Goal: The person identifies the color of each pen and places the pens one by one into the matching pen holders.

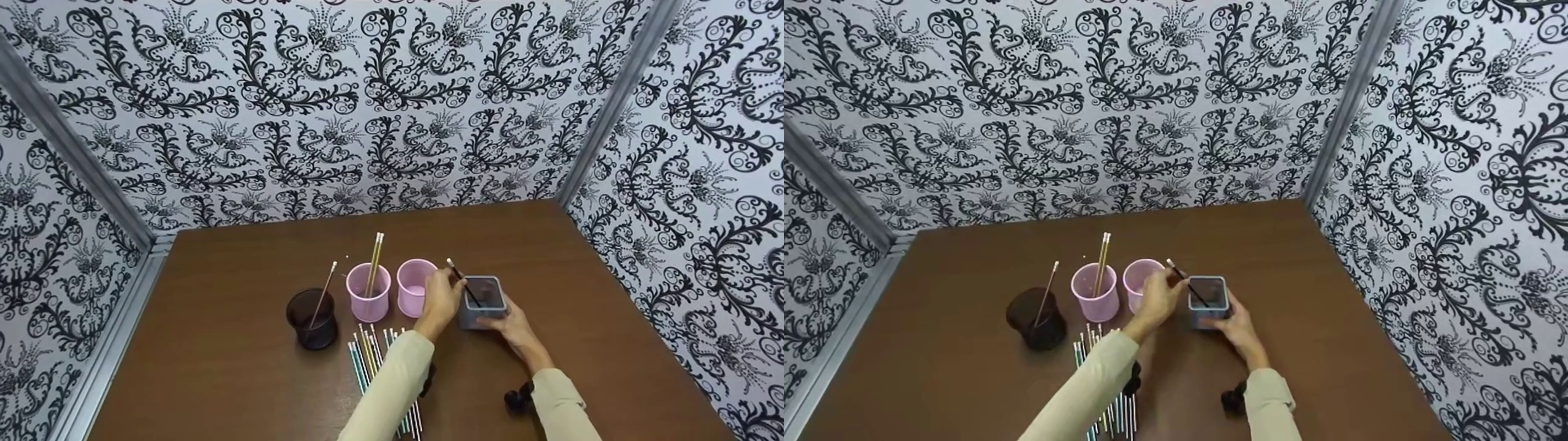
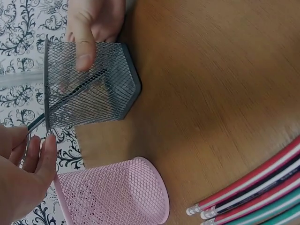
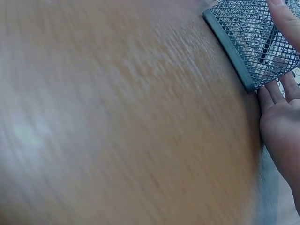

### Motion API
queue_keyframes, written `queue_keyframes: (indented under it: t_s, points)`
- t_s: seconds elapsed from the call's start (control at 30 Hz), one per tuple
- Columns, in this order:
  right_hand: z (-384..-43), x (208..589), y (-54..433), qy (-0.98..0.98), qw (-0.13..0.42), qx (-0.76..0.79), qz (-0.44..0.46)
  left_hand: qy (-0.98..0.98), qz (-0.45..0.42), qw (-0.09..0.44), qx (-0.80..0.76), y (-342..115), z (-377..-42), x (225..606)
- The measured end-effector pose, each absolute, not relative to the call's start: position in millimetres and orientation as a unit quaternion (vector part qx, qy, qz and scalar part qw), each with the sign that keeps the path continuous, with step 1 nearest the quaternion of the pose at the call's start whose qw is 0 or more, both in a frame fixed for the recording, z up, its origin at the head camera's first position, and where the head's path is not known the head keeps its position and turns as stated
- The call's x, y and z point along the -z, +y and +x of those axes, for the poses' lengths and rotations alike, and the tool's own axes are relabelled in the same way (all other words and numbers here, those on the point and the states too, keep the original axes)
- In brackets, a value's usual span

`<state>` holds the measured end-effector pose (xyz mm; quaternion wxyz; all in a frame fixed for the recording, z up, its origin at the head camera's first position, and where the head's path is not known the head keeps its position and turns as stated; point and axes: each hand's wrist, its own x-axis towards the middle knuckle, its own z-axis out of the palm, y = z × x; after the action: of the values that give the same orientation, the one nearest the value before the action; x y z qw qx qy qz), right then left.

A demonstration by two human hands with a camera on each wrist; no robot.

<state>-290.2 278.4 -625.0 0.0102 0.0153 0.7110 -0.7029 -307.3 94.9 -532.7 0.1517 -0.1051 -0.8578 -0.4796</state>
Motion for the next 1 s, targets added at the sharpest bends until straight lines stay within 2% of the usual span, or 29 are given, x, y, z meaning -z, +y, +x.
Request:
queue_keyframes:
  t_s: [0.23, 0.47, 1.0]
  points:
    - [-289.6, 624.5, 278.5, 0.711, 0.015, 0.703, 0.016, -0.880, -0.113, 0.131, 0.443, 96.5, -304.3, 534.5]
    - [-288.6, 624.6, 277.0, 0.700, 0.018, 0.714, 0.017, -0.869, -0.118, 0.103, 0.470, 96.0, -302.1, 540.2]
    - [-289.0, 628.5, 282.1, 0.716, 0.013, 0.698, -0.005, -0.867, -0.119, 0.105, 0.473, 86.3, -290.4, 541.9]
